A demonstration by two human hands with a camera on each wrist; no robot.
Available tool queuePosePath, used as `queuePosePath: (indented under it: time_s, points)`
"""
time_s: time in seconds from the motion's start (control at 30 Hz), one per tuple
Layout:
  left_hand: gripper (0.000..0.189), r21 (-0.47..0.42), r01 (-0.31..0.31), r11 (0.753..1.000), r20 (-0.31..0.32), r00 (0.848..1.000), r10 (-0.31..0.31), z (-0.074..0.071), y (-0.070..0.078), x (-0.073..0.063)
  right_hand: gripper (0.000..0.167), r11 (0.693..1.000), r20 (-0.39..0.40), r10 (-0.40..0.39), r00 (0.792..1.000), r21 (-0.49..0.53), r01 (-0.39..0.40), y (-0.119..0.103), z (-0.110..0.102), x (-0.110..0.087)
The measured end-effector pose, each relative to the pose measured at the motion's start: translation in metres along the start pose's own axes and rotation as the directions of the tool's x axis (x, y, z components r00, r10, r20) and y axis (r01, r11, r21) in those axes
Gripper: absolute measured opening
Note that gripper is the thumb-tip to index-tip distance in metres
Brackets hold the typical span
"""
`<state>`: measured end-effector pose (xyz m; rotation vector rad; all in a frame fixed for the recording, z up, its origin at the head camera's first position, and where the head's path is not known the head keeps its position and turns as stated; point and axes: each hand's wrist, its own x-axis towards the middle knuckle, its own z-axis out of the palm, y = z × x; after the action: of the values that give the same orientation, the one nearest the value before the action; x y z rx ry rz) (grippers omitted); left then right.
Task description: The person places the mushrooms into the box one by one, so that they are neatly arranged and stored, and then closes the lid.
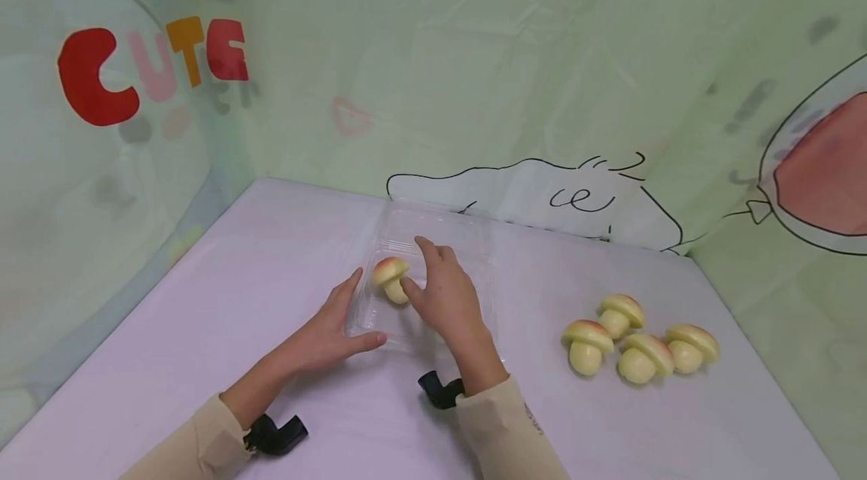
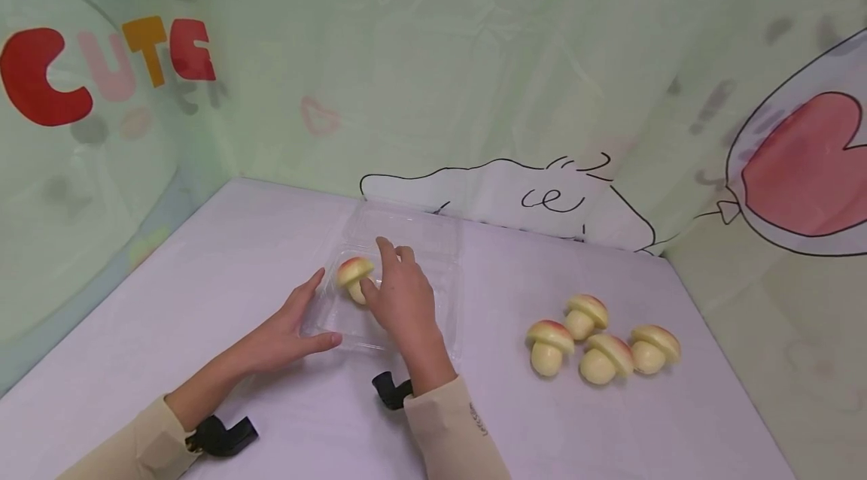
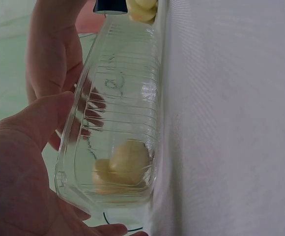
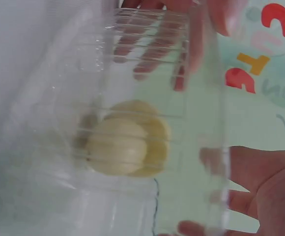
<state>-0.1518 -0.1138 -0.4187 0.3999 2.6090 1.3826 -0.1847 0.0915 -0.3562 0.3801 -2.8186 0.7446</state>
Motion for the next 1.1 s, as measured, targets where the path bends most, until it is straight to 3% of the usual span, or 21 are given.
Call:
queuePosePath:
  time_s: [0.53,1.1]
  points:
    - [0.116,0.011,0.018,1.0,0.003,1.0,-0.018,0.001,0.001,0.001,0.067,0.998,-0.039,0.068,0.997,-0.014,-0.069,0.003,-0.023,-0.003]
    - [0.116,0.007,0.005,1.0,0.005,1.0,-0.005,0.001,0.0,0.0,0.07,0.986,-0.038,0.162,0.986,0.039,-0.16,0.024,-0.051,-0.004]
